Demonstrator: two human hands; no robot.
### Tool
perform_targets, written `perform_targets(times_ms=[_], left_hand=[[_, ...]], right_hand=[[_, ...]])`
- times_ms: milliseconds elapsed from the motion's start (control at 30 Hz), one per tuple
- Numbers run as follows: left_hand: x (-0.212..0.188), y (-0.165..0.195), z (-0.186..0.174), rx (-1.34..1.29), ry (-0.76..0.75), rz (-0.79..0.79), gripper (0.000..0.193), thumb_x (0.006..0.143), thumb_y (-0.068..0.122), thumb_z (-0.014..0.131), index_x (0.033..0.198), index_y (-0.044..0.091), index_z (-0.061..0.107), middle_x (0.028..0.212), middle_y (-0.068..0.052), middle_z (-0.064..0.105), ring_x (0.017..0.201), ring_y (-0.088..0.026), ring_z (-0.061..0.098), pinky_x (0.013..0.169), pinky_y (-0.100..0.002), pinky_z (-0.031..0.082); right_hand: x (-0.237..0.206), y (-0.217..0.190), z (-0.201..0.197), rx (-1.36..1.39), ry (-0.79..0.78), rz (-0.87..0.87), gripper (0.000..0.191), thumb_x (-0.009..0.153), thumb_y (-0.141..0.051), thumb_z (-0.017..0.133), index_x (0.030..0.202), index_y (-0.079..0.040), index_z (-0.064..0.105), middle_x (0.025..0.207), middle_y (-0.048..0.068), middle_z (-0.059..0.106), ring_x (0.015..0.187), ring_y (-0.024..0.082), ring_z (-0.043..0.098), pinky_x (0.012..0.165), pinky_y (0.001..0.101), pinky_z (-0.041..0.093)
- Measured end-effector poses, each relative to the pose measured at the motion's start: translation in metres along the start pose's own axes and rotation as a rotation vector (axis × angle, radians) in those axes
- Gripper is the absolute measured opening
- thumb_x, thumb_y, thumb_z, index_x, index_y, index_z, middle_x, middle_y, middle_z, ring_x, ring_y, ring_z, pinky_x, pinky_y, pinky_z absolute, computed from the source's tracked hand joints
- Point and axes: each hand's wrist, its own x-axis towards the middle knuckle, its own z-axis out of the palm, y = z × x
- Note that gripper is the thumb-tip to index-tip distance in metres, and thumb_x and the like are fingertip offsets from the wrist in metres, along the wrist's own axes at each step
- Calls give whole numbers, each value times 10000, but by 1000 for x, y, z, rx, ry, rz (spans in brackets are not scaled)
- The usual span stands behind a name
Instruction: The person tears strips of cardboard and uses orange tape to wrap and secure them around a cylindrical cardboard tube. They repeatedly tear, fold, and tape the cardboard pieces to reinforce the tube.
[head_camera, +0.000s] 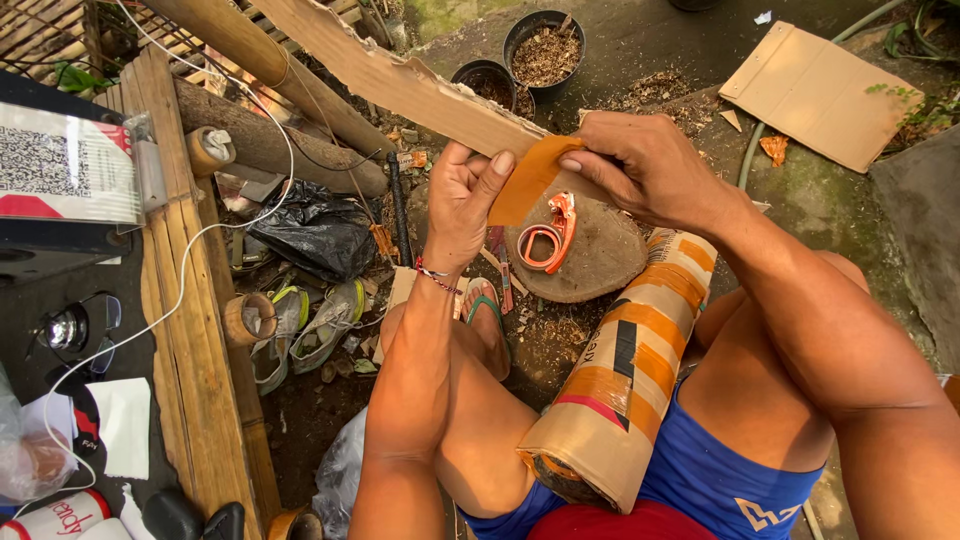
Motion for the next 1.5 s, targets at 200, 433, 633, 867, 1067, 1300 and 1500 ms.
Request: perform_targets(times_ms=[200,433,633,867,1067,1300,1500], left_hand=[[-2,-4,1,-1,4,-10,348,1073,173,662,1338,-19,545,1061,-134,767,940,-120,724,834,-261,566],[1,-4,2,48,42,52,322,1079,158,675,1280,-63,553,1108,-180,740,984,-168,728,882,-307,598],[6,5,-1,-109,127,99,325,924,77,547,1227,-41,563,1242,-172,691,1130,-225,733,950,-366,636],[3,-16,-25,-133,311,212,133,990,32,542,867,-17,557,878,-120,659,693,-121,527,599,-279,416],[6,-27,-34,-227,584,28,194,1055,325,518,1049,131,507,796,27,427,697,-64,404,578,-237,382],[13,-25,-25,-231,437,159,235,996,46,592,1199,79,479,1091,-8,555,1005,-122,567,873,-298,515],[13,-22,-24,-559,290,-148,491,995,13,618,1460,9,461,1225,-115,636,1027,-161,639,941,-318,564]], right_hand=[[-2,1,-2,-36,7,-36,248,1043,-162,680,920,35,595,769,141,511,650,272,512,588,404,406],[-3,-1,-2,22,-16,13,190,1030,-150,665,965,27,641,747,125,536,605,234,523,544,393,402],[-4,4,0,50,-13,-12,211,1073,-156,643,965,23,623,753,114,532,643,213,511,591,378,404],[-7,9,2,218,-53,108,244,1095,-201,567,1057,9,685,677,54,524,585,131,441,530,344,375],[-7,15,6,176,-86,75,270,1098,-229,557,957,-42,692,670,30,552,560,118,451,518,320,364],[-7,13,4,178,-84,40,265,1091,-219,571,972,-5,671,707,53,571,604,140,504,557,344,399],[-6,7,2,150,-95,82,254,1079,-203,588,986,19,668,712,96,577,616,181,519,581,368,413]])
